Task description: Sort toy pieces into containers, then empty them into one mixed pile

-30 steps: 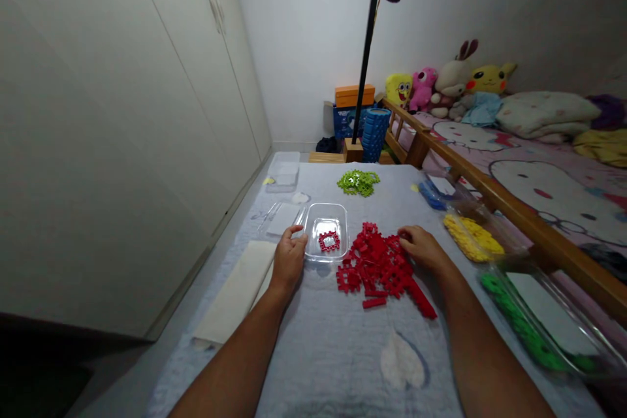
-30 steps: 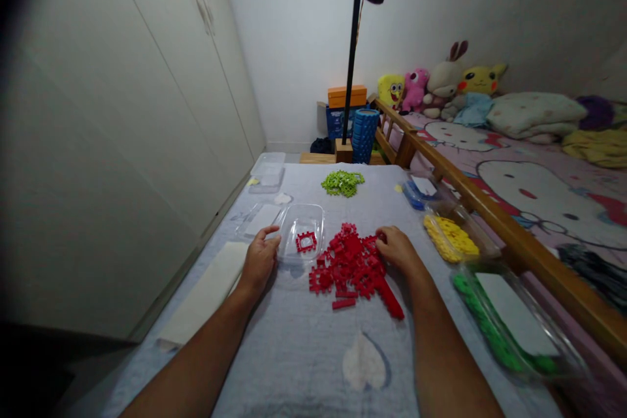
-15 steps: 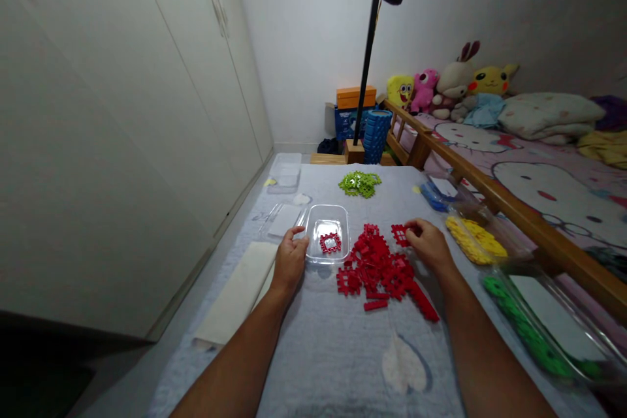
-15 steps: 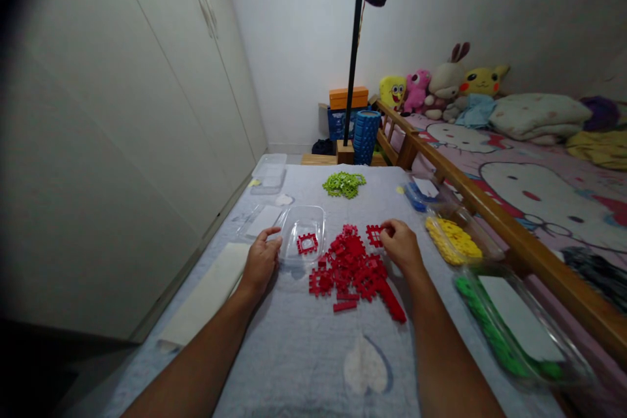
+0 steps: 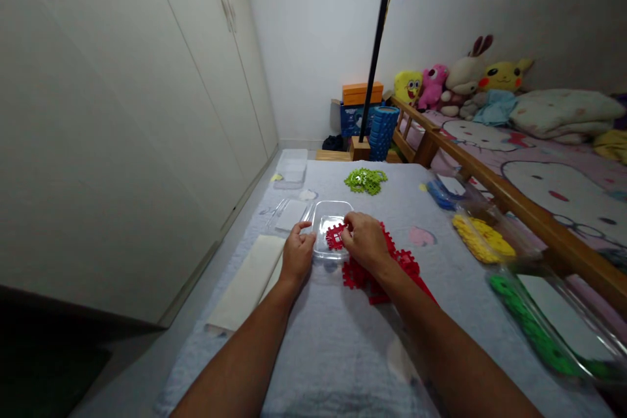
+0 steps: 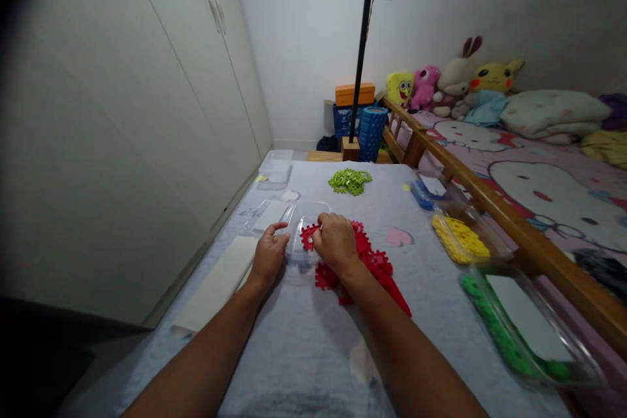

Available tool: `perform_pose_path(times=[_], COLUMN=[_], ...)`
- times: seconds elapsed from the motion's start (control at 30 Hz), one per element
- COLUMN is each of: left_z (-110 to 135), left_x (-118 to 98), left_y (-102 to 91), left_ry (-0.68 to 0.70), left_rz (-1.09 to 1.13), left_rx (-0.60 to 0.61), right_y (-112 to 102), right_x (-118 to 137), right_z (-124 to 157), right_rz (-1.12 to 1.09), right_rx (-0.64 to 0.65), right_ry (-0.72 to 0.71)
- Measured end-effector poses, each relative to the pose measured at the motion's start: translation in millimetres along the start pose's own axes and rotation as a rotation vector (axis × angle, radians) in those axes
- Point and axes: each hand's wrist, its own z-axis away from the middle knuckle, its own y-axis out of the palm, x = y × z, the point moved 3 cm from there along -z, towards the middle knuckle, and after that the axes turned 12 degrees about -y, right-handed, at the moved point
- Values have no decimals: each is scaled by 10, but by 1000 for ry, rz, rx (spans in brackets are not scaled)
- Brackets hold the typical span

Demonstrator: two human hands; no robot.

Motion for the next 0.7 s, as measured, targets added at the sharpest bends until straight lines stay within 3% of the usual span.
perform_pose_path(times=[0.13,0.23,0.33,0.47,0.6,0.7], left_z=[12,8,-4,-7,-3,-12], left_x=[-19,-11,9,24,18,19], left_y=[-2,-5,-7,-10,-23,-28], left_ry=[10,8,17,23,47,66], left_rz=[8,-5,-33,-51,-63,-59], left_rx=[-2,-2,-3,-12,-60,-83], right_y=[115,89,-75,-342,-382,-253], right_x=[81,5,-242,-766,-1160,-1249], right_z=[38,51,30,64,208,308], right_rz=[84,71,-5,-132,-184,-245], right_rx=[20,-36,-126,-176,-74,41], right_ry=[-18,-42,-4,188,290,257])
